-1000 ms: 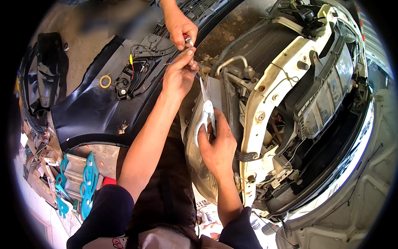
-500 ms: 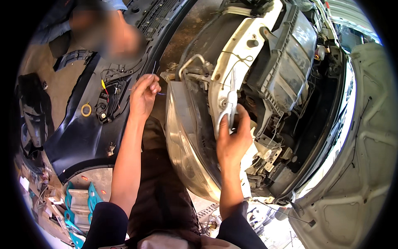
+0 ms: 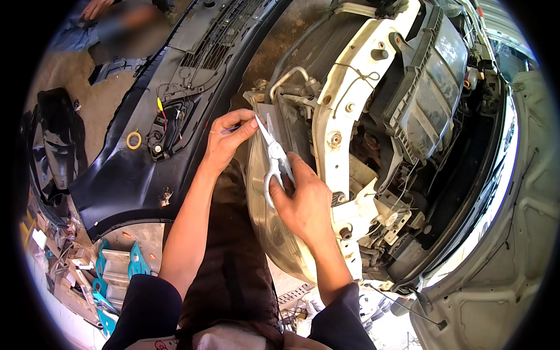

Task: The person repairs a car bumper by taping wires, cutting wire ends with scissors, and routing a blue wire through the bumper and into the vehicle's front frame. The person then positions the bumper against the car's front end.

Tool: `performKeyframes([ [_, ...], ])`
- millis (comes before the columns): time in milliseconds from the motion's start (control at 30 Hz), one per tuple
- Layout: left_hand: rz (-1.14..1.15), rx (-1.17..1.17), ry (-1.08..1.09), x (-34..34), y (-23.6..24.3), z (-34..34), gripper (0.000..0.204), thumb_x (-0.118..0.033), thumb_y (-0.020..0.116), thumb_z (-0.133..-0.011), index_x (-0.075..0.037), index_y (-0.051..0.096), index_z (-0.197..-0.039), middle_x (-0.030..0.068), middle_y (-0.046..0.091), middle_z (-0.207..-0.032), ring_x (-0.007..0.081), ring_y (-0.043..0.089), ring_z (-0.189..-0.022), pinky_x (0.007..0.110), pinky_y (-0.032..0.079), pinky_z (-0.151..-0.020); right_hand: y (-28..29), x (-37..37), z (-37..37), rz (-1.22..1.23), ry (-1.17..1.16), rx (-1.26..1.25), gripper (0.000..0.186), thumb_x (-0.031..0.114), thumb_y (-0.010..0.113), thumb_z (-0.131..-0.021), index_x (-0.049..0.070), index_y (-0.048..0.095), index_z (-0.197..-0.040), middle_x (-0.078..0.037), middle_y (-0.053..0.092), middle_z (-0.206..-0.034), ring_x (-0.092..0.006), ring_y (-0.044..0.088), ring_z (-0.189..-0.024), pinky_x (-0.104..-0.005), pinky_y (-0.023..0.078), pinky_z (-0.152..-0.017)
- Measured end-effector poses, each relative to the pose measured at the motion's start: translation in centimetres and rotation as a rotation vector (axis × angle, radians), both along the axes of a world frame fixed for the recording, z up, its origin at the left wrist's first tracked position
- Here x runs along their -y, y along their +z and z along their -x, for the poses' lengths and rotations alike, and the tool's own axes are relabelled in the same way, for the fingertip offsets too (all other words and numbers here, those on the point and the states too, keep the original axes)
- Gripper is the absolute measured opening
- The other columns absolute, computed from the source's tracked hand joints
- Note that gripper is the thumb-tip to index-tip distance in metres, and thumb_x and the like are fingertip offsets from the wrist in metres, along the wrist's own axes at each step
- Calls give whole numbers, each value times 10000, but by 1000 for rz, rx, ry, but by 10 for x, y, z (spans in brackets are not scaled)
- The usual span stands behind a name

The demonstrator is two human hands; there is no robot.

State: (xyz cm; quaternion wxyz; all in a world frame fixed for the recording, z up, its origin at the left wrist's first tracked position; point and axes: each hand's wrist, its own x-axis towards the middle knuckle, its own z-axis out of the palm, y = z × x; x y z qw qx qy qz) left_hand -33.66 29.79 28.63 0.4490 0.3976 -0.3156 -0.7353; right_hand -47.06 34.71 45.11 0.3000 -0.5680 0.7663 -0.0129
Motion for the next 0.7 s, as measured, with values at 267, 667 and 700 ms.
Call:
performKeyframes([
  [267, -32, 0, -10, 5, 15, -1, 247, -214, 708, -929, 20, 709, -1009, -28, 630, -814, 44, 528, -776, 207, 413, -713, -10, 3, 3, -3, -23, 54, 421, 135, 723, -876, -43, 600, -1237, -129, 670, -807, -135, 581, -673, -292, 481, -627],
  [667, 35, -24, -62, 14, 6, 3, 266, -199, 692, -938, 36, 711, -1061, 45, 701, -965, 95, 609, -914, 245, 473, -827, -11, 11, 8, -125, -513, 562, 340, 85, 708, -908, -59, 621, -1204, 15, 613, -747, -38, 505, -646, -208, 395, -571],
  [700, 55, -9, -81, 15, 6, 3, 265, -194, 687, -941, 36, 711, -1070, 53, 708, -989, 102, 616, -936, 249, 477, -845, -12, 11, 9, -118, -542, 587, 338, 87, 710, -907, -59, 624, -1199, 23, 600, -737, -37, 496, -631, -205, 385, -556],
])
